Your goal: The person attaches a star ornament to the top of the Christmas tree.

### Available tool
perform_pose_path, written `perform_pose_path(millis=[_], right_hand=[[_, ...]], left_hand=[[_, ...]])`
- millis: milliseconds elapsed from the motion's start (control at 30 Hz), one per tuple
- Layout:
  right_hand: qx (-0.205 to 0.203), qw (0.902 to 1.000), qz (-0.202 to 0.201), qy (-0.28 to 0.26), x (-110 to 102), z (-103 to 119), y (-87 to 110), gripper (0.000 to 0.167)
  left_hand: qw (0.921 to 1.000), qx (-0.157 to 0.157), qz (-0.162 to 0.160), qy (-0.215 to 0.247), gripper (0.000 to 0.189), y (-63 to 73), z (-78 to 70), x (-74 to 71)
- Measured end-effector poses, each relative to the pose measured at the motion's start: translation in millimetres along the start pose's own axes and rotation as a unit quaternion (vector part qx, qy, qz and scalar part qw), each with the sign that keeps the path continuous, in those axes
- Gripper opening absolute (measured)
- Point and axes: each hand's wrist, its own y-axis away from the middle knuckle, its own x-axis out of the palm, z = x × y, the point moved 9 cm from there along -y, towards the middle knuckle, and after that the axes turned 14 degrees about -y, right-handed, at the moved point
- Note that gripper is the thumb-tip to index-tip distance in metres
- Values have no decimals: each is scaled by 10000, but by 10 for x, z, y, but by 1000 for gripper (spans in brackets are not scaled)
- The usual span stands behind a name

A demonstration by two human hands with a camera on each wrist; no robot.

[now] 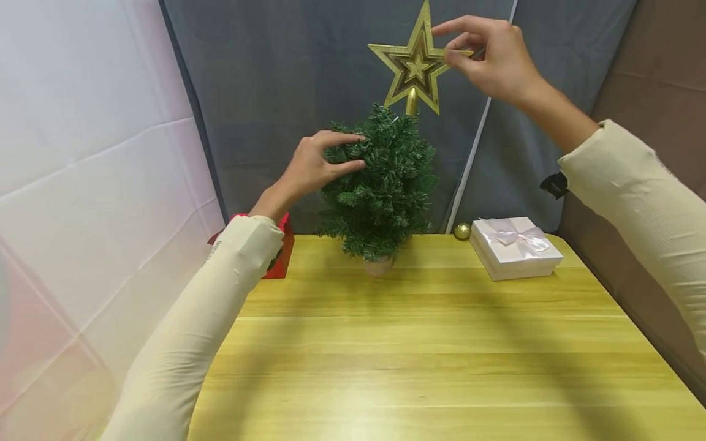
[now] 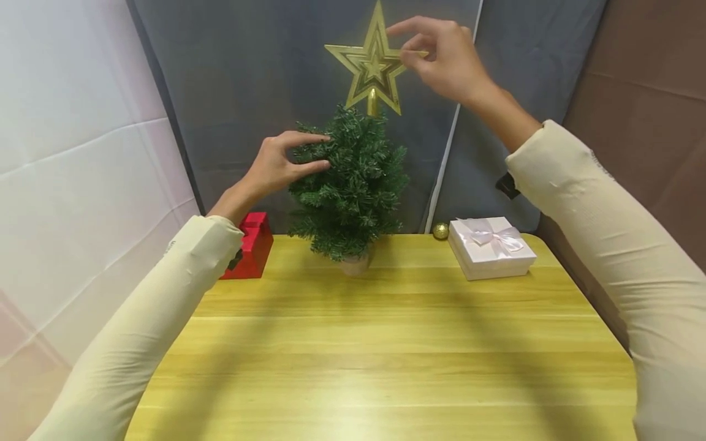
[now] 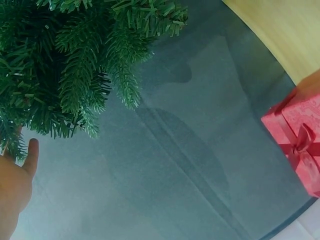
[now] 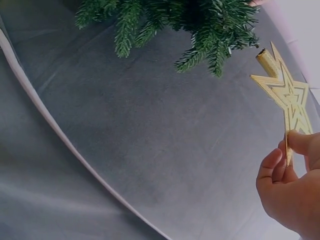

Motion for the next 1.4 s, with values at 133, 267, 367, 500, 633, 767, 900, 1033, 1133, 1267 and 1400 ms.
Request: perform_pose_path(millis=[133, 267, 367, 500, 633, 767, 900, 1033, 1133, 1267, 1400], right_hand=[[-160, 9999, 11, 18, 43, 39, -70, 35], [-216, 9998, 25, -6, 97, 61, -132, 36], [-228, 9997, 45, 14, 135, 76, -184, 36], [-249, 9997, 44, -43, 182, 97, -252, 36], [-233, 9996, 7, -161, 225, 92, -302, 36], [-284, 9994, -9, -186, 277, 85, -338, 35], [-275, 9992, -77, -278, 321, 62, -364, 35], [-225, 9990, -159, -346, 356, 29, -376, 35], [-219, 9991, -139, -334, 385, 10, -370, 34], [-202, 9992, -74, -329, 417, 0, -355, 35], [-184, 9993, -66, -324, 439, -5, -351, 35]], left_hand=[[10000, -42, 8, -2, 51, -6, 1, 9], [10000, -73, 37, 16, 51, -7, -1, 24], [10000, -75, 33, 35, 51, -10, -4, 34], [9999, -83, 27, 64, 51, -15, -10, 44], [9999, -84, 47, 112, 51, -22, -30, 51], [9999, -110, 65, 105, 51, -20, -44, 54], [9999, -124, 77, 78, 51, -21, -51, 62], [9998, -127, 80, 88, 51, -21, -62, 66], [9998, -129, 81, 104, 51, -19, -69, 70], [9999, -118, 76, 99, 51, -18, -78, 69], [9999, -76, 53, 62, 50, -18, -77, 59]])
